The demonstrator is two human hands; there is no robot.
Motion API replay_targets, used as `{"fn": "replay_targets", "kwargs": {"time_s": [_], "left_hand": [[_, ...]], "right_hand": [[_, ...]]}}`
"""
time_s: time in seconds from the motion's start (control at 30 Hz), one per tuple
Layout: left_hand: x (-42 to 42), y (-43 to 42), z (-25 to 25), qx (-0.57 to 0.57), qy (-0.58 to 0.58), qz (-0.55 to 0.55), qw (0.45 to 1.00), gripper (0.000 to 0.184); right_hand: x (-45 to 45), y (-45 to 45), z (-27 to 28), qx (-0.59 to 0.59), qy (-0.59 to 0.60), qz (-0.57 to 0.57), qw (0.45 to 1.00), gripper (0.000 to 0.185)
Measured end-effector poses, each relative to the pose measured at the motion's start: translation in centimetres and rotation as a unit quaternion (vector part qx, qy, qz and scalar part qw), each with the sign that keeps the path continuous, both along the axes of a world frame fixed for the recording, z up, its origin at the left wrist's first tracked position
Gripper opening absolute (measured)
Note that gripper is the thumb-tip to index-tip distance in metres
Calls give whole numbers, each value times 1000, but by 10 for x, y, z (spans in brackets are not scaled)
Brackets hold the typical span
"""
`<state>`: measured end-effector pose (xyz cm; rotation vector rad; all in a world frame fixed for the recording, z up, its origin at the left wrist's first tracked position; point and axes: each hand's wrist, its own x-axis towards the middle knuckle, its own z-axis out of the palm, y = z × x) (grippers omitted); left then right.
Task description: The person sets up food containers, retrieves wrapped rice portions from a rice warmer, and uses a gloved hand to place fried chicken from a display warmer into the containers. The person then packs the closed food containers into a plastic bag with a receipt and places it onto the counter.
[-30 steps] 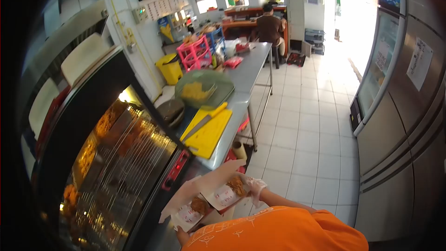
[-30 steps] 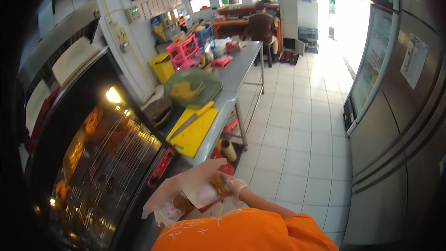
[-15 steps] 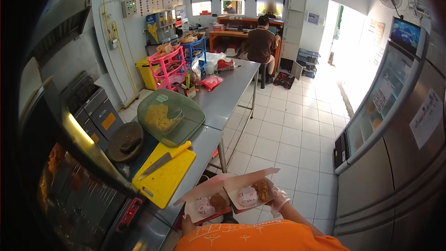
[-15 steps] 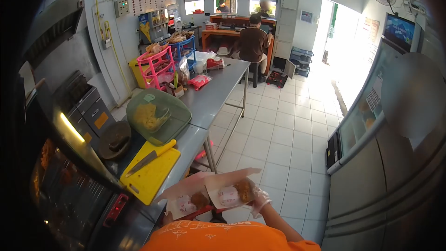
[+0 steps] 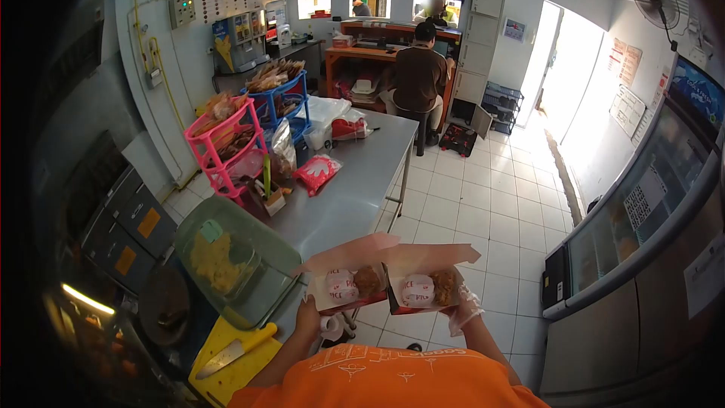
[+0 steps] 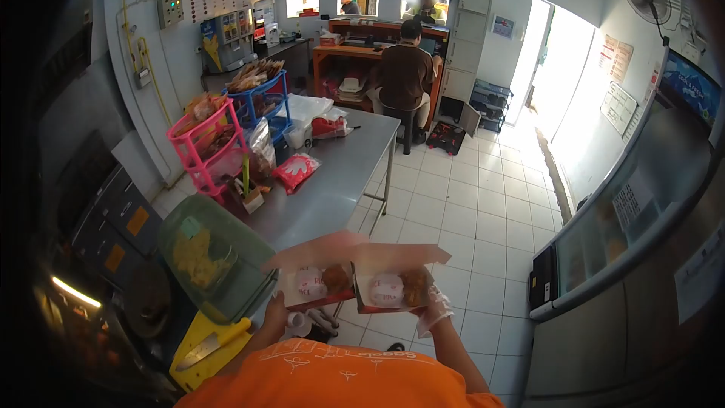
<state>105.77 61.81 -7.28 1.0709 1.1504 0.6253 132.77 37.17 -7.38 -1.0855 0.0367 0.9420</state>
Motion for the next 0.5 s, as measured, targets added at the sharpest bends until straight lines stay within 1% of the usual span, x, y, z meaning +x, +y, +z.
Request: {"fn": "replay_targets", "kwargs": {"time_s": [0.03,0.07,0.13,0.17,0.2,0.23,0.27,0.3,0.33,0.37,0.4,0.47,0.5], "left_hand": [[19,25,-26,7,12,10,1000,44],[34,45,-42,9,25,22,999,44],[63,74,-48,-37,-6,47,998,45],[73,85,-50,-61,-20,64,996,46],[82,96,-56,-37,8,75,996,47],[97,105,-53,-44,10,117,992,48],[109,112,-53,-50,14,157,986,49],[113,115,-56,-58,23,197,979,50],[118,125,-66,-76,32,232,969,51],[119,131,-75,-95,45,268,958,54],[118,131,-79,-48,100,264,958,55],[130,134,-69,43,201,250,946,59],[137,131,-45,81,288,211,931,60]], "right_hand": [[28,16,-6,0,11,-5,1000,48],[56,35,-8,-16,-46,40,998,47],[109,77,-5,-52,-154,137,977,43],[124,96,-1,-46,-97,127,986,45],[143,122,9,-38,-46,120,991,48],[167,151,21,-21,0,115,993,51],[199,181,9,-144,-279,245,917,55],[228,214,-18,-248,-525,341,739,59],[248,244,-22,-284,-636,377,611,63],[267,275,-25,-308,-733,387,467,67],[269,301,-16,-298,-741,388,459,71],[286,358,-20,-283,-770,419,390,61],[294,386,-30,-248,-758,451,400,61]]}}
